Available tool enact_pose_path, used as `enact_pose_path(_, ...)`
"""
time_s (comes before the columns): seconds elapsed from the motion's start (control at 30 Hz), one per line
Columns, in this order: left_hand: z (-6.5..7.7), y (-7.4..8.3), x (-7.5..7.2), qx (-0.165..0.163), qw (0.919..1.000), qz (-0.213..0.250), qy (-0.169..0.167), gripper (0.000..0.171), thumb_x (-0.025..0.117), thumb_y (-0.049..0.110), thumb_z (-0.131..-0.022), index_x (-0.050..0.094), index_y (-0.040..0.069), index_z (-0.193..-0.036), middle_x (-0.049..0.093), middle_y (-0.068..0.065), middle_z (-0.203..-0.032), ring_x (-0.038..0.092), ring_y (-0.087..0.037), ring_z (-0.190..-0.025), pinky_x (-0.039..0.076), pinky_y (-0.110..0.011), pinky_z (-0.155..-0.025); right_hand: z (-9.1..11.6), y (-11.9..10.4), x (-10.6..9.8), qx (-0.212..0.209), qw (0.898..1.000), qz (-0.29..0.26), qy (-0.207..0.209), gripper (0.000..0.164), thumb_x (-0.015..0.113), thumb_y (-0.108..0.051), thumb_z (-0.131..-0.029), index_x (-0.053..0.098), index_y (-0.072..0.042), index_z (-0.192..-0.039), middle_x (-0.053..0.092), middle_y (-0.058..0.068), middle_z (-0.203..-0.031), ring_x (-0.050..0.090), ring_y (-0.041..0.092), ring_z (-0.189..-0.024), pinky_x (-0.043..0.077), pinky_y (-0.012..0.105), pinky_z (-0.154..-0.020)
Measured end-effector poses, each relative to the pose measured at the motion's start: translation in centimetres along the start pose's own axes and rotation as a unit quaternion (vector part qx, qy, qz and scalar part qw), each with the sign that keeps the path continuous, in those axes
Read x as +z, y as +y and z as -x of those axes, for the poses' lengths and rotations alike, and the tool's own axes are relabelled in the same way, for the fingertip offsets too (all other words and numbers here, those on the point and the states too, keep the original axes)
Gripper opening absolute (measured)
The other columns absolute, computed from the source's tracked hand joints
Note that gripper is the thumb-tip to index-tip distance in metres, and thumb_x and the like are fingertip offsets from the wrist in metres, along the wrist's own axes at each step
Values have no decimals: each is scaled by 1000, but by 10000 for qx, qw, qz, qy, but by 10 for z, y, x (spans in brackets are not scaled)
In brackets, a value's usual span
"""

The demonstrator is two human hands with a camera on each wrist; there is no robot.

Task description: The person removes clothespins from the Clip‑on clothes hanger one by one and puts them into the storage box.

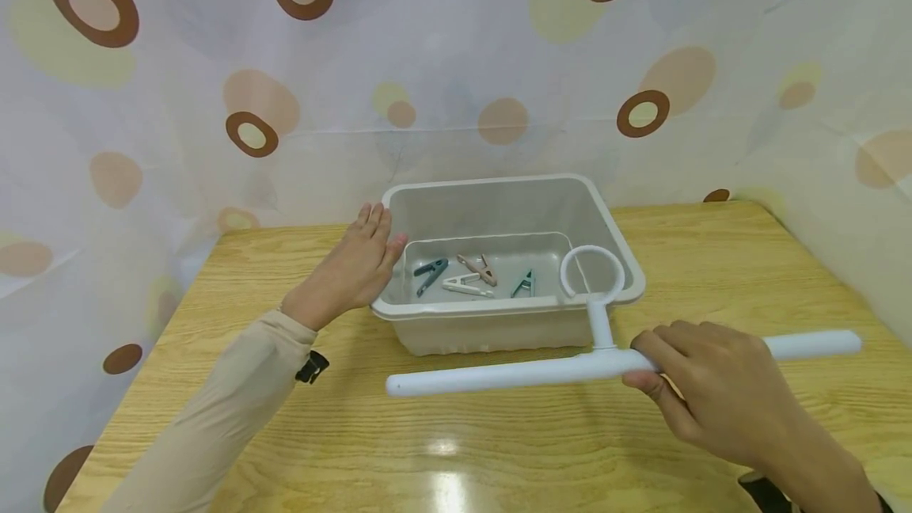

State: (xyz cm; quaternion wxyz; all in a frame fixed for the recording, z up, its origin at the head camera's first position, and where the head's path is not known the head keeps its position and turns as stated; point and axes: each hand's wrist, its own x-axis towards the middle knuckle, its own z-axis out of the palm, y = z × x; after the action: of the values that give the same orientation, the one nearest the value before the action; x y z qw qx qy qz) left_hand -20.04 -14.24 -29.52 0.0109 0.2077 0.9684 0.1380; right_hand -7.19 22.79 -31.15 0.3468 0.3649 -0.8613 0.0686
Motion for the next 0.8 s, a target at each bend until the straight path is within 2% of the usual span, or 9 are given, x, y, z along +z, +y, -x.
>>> enact_pose_path(0.57,0,0,-1,-48,10000,-31,-36,62,19,33,-107,10,-14,-147,4,-31,-154,-2,-42,-144,6,-49,-117,12,-5,2,23,9998,-112,-179,50,29,-53,-102,53,-18,-76,43,-16,-65,34,-2,-55,32,20,-45)
enact_pose_path(0.8,1,0,0,-72,10000,12,-38,63,20,33,-107,9,-14,-147,4,-31,-155,-2,-42,-144,4,-48,-117,16,-6,5,11,9997,-178,-152,49,30,-52,-102,53,-18,-76,39,-17,-64,31,-3,-56,30,18,-45)
